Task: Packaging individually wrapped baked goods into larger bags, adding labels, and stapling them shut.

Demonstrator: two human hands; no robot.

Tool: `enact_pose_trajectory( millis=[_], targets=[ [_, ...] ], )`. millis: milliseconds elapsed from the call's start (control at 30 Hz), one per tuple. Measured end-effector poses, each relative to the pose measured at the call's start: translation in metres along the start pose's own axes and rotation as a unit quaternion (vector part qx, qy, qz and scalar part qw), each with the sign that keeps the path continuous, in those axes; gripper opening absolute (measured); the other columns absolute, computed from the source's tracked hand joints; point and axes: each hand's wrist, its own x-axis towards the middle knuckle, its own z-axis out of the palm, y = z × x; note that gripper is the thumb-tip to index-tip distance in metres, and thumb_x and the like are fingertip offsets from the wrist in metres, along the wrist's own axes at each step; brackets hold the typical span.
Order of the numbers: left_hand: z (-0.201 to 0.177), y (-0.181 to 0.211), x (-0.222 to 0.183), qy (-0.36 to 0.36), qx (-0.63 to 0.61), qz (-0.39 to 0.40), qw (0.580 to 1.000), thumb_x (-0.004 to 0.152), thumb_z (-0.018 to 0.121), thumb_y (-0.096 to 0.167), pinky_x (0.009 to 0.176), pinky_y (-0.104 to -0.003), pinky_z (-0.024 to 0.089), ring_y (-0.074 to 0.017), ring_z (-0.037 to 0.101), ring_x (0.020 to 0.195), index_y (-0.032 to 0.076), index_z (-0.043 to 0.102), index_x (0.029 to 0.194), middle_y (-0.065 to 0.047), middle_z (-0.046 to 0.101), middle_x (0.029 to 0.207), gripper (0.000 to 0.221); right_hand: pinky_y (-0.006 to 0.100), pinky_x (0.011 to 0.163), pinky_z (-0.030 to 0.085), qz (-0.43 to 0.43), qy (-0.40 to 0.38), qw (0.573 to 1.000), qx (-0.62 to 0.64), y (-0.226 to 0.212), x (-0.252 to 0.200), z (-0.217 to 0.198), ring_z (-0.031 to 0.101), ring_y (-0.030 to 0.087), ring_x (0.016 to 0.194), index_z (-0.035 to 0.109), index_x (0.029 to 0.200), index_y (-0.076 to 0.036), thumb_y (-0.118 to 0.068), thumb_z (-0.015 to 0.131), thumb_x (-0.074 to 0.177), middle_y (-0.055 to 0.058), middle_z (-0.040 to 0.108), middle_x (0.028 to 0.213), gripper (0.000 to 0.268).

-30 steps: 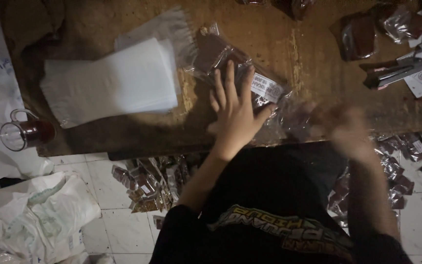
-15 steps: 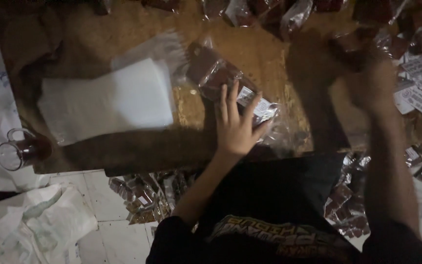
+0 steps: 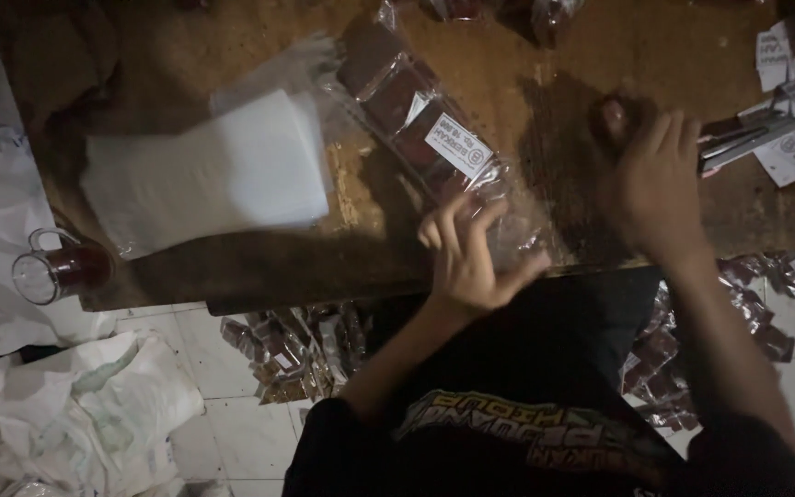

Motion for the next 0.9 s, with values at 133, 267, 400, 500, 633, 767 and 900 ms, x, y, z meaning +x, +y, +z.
enact_pose_trajectory(
  millis=[133, 267, 400, 500, 633, 767, 900],
  targets=[
    [-0.006, -0.009, -0.018, 0.043, 0.015, 0.104, 0.994, 0.088, 0.070, 0.041, 0.084, -0.040, 0.040, -0.0270, 0.053, 0.094, 0.006, 0.061, 0.103, -0.013, 0.056, 0.104, 0.039, 0.066, 0.093, 0.032, 0.078, -0.081, 0.987, 0.115, 0.009, -0.035, -0.002, 0.043, 0.052, 0.102, 0.035, 0.121, 0.011, -0.008, 0.052, 0.094, 0.032, 0.045, 0.110, 0.037],
    [-0.006, -0.013, -0.023, -0.010, -0.142, 0.087, 0.986, 0.105, 0.054, 0.013, 0.087, -0.041, 0.049, -0.0309, 0.056, 0.093, 0.000, 0.060, 0.103, -0.014, 0.058, 0.099, 0.014, 0.040, 0.085, 0.062, 0.211, -0.317, 0.799, 0.466, 0.012, -0.079, -0.003, 0.075, 0.030, 0.095, 0.045, 0.151, -0.014, -0.002, 0.050, 0.092, 0.015, 0.075, 0.105, 0.061],
    [0.011, -0.020, -0.032, 0.057, -0.157, 0.101, 0.981, 0.099, 0.062, 0.017, 0.087, -0.039, 0.048, -0.0266, 0.060, 0.087, 0.013, 0.069, 0.110, -0.004, 0.062, 0.098, 0.014, 0.052, 0.098, 0.050, 0.081, -0.177, 0.866, 0.460, -0.061, -0.056, -0.002, 0.067, 0.039, 0.112, 0.057, 0.143, -0.004, 0.004, 0.058, 0.084, 0.025, 0.070, 0.115, 0.060],
    [0.009, -0.032, -0.031, 0.036, -0.130, 0.119, 0.984, 0.097, 0.065, 0.018, 0.089, -0.038, 0.050, -0.0246, 0.062, 0.088, 0.017, 0.071, 0.110, 0.000, 0.065, 0.097, 0.014, 0.053, 0.098, 0.051, 0.016, -0.149, 0.928, 0.341, -0.083, -0.046, 0.004, 0.070, 0.041, 0.108, 0.067, 0.130, -0.003, -0.005, 0.066, 0.084, 0.023, 0.072, 0.112, 0.045],
    [0.021, -0.028, -0.030, 0.042, -0.094, 0.078, 0.992, 0.096, 0.067, 0.018, 0.088, -0.038, 0.051, -0.0237, 0.064, 0.089, 0.016, 0.070, 0.107, -0.002, 0.066, 0.096, 0.012, 0.050, 0.081, 0.051, 0.127, -0.071, 0.922, 0.359, -0.090, -0.044, 0.004, 0.071, 0.037, 0.089, 0.073, 0.121, -0.004, -0.011, 0.071, 0.093, 0.021, 0.073, 0.097, 0.029],
    [0.019, -0.006, -0.020, 0.040, -0.108, 0.091, 0.989, 0.100, 0.064, 0.018, 0.088, -0.040, 0.049, -0.0240, 0.063, 0.089, 0.015, 0.065, 0.110, -0.002, 0.060, 0.095, 0.010, 0.046, 0.067, 0.050, 0.250, -0.019, 0.861, 0.442, -0.072, -0.066, 0.034, 0.064, 0.025, 0.072, 0.075, 0.120, -0.003, -0.002, 0.077, 0.082, 0.019, 0.068, 0.077, 0.039],
    [0.038, -0.007, -0.018, 0.019, -0.168, 0.057, 0.984, 0.098, 0.065, 0.009, 0.085, -0.038, 0.054, -0.0276, 0.066, 0.088, 0.011, 0.064, 0.110, -0.006, 0.063, 0.095, 0.012, 0.035, 0.064, 0.051, 0.298, 0.127, 0.813, 0.483, -0.074, -0.064, 0.072, 0.062, 0.017, 0.069, 0.065, 0.138, -0.001, -0.017, 0.061, 0.110, 0.015, 0.070, 0.086, 0.032]
  ],
)
